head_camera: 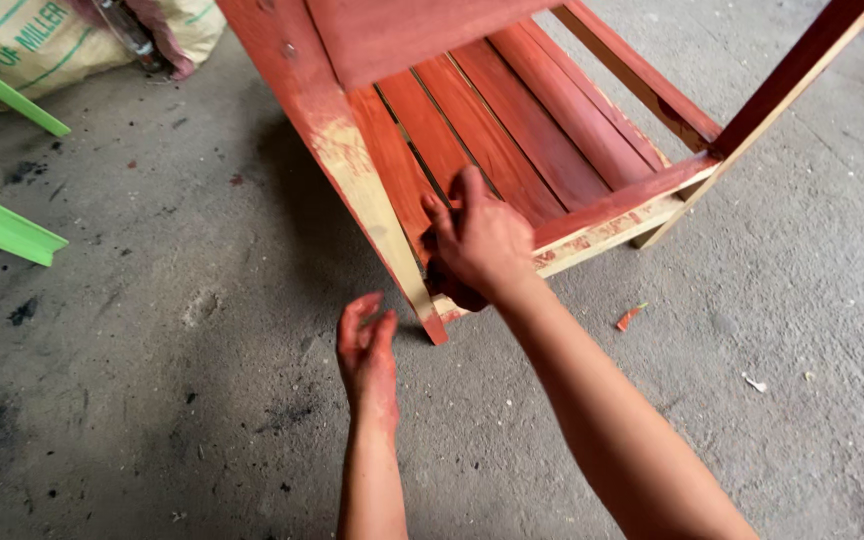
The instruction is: The person applies red wood stain to a multi-tier wooden rack, rubbing the stain into the slats, frame and legs by hand using a cloth. They work around the piece, repositioning to reach the underside edges and lower shelves, coating the remaining bare wood surfaces.
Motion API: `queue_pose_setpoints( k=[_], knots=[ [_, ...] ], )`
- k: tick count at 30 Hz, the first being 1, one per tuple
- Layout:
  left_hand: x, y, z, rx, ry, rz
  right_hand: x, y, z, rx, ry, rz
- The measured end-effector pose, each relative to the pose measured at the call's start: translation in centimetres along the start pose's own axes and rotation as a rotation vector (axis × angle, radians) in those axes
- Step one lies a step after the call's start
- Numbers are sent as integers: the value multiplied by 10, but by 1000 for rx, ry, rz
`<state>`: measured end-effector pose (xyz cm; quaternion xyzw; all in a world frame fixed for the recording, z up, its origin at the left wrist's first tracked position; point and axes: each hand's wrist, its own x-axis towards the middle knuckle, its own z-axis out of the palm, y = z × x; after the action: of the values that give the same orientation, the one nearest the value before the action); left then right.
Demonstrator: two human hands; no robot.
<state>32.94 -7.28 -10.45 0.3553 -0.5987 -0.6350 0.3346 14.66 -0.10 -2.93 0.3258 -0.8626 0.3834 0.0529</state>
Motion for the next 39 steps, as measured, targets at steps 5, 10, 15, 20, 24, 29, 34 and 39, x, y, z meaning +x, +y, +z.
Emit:
queue_pose_setpoints(
  k=[5,10,15,20,24,29,34,39],
  knots=[
    [-3,-9,13,215,-71,491,-7,-25,-9,-73,-125,106],
    [7,-7,12,106,-57,318,-12,-24,-43,26,-543,-68],
    [13,7,-1,5,-75,321,-29,-21,-44,-150,-505,-298],
    [15,7,2,-225,-18,230,-62,-16,-24,-146,-74,-377],
    [13,2,7,-288,28,186,-68,-4,-23,-71,-19,-457],
    [16,21,3,-274,28,219,-62,-4,-44,414,-175,-301],
    [20,59,-6,-210,118,173,-28,-50,-56,1133,-242,-43],
    [32,95,-11,-255,120,259,22,-91,-78,1390,-2,-296]
  ],
)
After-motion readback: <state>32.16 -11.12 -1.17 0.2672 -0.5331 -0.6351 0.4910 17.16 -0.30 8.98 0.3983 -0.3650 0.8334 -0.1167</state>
